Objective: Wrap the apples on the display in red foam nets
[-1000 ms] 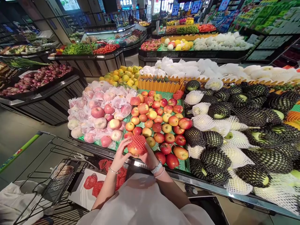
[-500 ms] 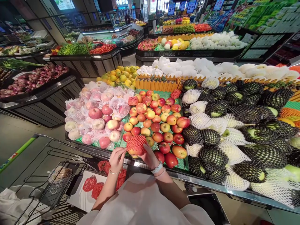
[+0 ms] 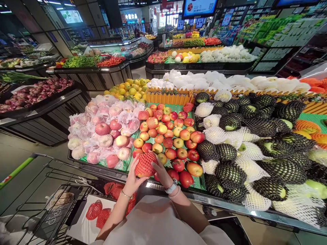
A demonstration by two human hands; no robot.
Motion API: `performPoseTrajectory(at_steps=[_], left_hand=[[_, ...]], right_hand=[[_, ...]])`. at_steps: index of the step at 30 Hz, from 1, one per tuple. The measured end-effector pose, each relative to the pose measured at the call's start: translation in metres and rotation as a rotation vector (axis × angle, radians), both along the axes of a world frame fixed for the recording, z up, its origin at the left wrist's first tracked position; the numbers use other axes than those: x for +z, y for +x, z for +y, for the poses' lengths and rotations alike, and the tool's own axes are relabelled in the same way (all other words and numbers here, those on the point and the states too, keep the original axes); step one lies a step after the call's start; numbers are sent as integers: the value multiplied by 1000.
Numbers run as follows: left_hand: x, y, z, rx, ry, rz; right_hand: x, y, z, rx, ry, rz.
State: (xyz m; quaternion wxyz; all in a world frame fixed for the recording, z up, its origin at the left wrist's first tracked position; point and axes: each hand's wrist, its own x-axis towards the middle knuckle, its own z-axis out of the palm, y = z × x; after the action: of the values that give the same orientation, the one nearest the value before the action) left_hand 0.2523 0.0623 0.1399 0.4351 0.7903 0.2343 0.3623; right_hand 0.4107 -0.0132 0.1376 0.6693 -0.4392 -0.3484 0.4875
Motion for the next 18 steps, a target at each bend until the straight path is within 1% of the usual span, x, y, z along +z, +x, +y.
performPoseTrajectory(at_steps=[3,7,10,12,13,15,17,18], left_hand=[[-11,5,-8,139,-139,-89],[-20,12,-16,272,-287,-194],[-24,18,-21,366,-336,-299],[-28,22,-22,410,-339,-364],[-29,23,-23,421,-341,-385],[-31,24,-23,429,-348,-396],[-30,24,-24,443,-307,-399],[-30,24,-25,460,-275,-402]], right_hand=[[16,-2,-1,21,-31,-95],[36,-10,-6,-29,-9,-313],[47,-18,-12,-23,-6,-594],[49,-22,-14,-45,8,-786],[49,-24,-14,-93,26,-856],[46,-26,-13,-242,68,-928],[41,-26,-11,-385,100,-904],[38,-26,-10,-422,108,-862]])
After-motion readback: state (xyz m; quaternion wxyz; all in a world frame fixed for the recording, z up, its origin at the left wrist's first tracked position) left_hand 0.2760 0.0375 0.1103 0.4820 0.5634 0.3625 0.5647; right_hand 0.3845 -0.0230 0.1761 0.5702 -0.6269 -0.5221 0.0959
